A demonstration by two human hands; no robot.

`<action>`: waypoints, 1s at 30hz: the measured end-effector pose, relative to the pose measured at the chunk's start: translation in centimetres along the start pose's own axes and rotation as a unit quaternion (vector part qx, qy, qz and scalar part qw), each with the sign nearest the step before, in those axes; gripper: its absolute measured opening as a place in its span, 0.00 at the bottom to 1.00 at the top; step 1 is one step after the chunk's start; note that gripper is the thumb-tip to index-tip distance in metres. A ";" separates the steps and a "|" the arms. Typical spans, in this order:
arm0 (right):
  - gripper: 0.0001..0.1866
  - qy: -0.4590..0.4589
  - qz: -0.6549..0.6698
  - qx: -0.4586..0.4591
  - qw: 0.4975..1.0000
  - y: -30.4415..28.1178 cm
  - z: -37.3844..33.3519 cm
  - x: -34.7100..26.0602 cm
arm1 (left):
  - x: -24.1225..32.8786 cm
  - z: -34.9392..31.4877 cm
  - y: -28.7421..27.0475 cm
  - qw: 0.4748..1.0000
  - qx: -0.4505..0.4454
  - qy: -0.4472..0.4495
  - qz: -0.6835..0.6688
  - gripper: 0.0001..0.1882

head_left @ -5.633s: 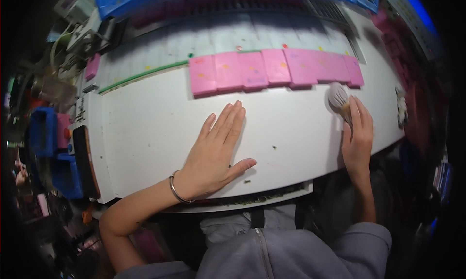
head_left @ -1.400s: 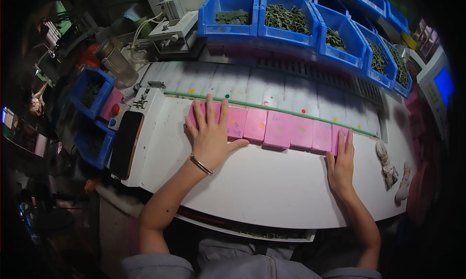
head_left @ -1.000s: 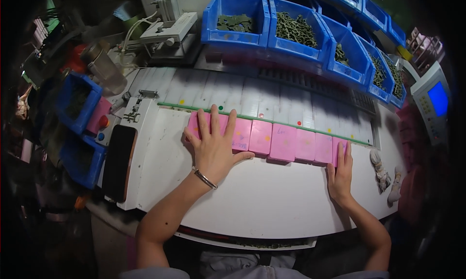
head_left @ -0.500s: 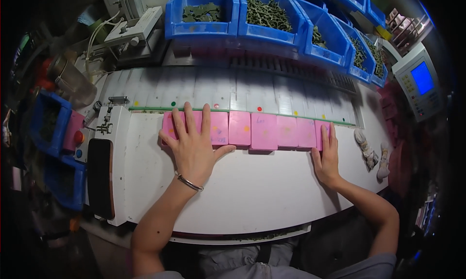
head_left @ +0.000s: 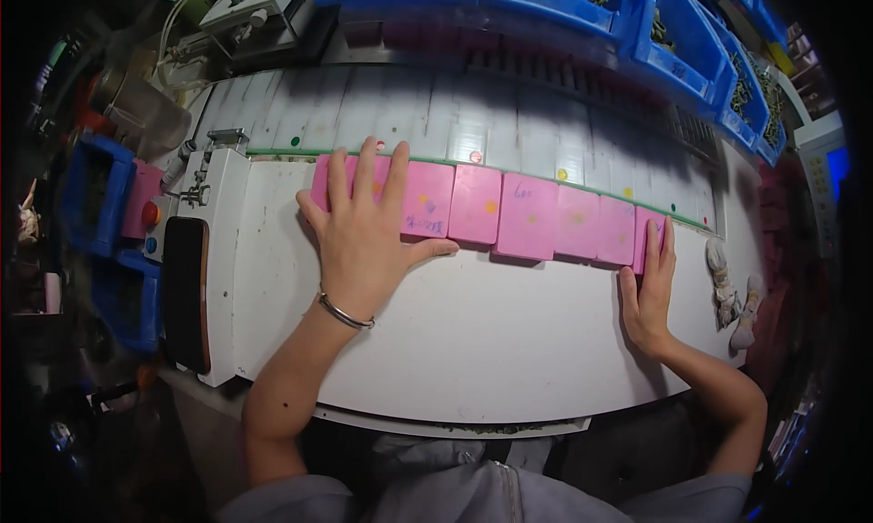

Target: The person assembles small green plastic components into pink rectangular molds. They repeatedly pick up parts, insert them into the molds, and wipe the molds with a cloth. The person also briefly handles a smartphone and adjusts the molds on the table.

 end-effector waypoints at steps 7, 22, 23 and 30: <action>0.37 0.008 0.023 -0.034 0.999 -0.1 0.4 0.3 | -0.7 0.5 -0.2 0.994 0.041 0.042 -0.091 0.50; 0.33 -0.006 0.023 -0.012 1.000 0.5 -0.3 0.5 | -0.9 -0.7 -0.9 0.994 0.083 0.037 -0.062 0.47; 0.33 -0.008 0.025 -0.008 1.000 0.5 -0.4 0.3 | -0.9 -1.1 -0.8 0.994 0.089 0.040 -0.054 0.47; 0.32 -0.020 0.024 0.025 0.999 0.3 -0.2 0.8 | -0.5 -0.7 -0.2 0.992 0.091 0.045 -0.071 0.46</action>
Point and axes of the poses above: each hand's wrist, its own z-axis towards the middle knuckle, its own y-axis out of the palm, x = y × z, the point moved 6 cm from there along z, towards the middle knuckle, and after that the axes turned 11 degrees about y, right-handed, at the moved point
